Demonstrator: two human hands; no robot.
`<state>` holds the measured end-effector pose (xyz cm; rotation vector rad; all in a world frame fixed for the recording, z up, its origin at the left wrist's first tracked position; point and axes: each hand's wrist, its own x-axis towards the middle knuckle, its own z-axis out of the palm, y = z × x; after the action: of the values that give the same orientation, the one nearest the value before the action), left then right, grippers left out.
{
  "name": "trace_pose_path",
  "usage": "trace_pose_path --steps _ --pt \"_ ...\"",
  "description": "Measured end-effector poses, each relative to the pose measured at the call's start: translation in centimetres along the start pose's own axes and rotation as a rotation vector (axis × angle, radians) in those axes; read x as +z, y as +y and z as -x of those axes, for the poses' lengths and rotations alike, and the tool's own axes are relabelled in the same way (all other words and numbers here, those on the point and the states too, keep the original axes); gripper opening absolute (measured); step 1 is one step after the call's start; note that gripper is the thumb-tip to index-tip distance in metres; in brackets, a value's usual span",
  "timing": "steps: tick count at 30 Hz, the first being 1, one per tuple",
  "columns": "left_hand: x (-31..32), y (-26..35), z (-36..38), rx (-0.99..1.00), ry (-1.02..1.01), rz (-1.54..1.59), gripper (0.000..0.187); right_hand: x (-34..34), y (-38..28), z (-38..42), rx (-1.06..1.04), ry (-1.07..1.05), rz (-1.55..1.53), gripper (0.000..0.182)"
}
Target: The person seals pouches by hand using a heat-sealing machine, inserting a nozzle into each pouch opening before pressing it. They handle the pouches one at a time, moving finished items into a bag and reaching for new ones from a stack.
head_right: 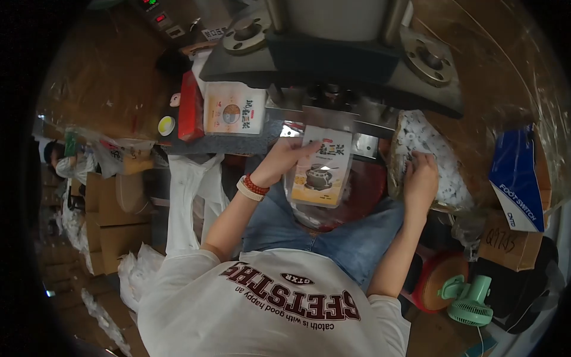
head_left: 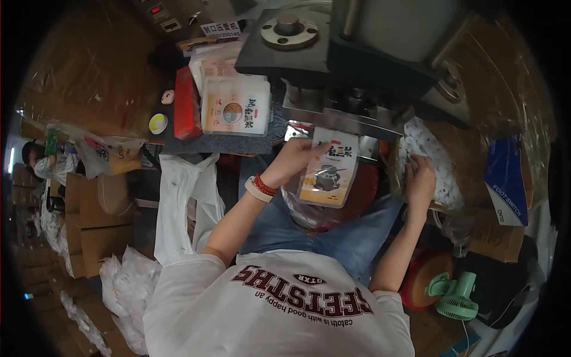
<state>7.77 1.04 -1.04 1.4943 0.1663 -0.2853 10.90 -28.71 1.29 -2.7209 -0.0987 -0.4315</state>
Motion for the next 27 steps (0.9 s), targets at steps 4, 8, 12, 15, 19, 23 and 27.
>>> trace_pose_path --steps 4,8,12,15,19,23,27 --pt "-1.7 5.5 5.8 0.166 0.364 -0.733 0.035 0.5 0.4 0.0 -0.008 0.051 -0.033 0.02" --pt "2.3 11.9 12.7 0.575 -0.451 -0.02 0.008 2.2 2.0 -0.3 -0.06 0.116 -0.083 0.017" --pt "6.6 14.5 15.2 0.722 -0.819 0.436 0.013 2.9 2.8 -0.2 -0.024 0.087 -0.16 0.017" --pt "9.1 13.0 15.0 0.777 -0.759 0.377 0.013 2.2 3.0 -0.2 -0.03 0.088 -0.143 0.017" --pt "11.1 11.4 15.5 0.809 -0.65 0.277 0.012 2.6 3.5 0.0 -0.029 0.071 -0.149 0.018" --pt "13.1 10.0 15.2 0.834 -0.513 0.168 0.012 3.8 4.6 -0.3 0.013 0.056 -0.154 0.018" --pt "12.8 9.5 15.3 0.862 -0.423 0.094 0.012 3.1 3.9 -0.3 0.008 0.073 -0.151 0.019"
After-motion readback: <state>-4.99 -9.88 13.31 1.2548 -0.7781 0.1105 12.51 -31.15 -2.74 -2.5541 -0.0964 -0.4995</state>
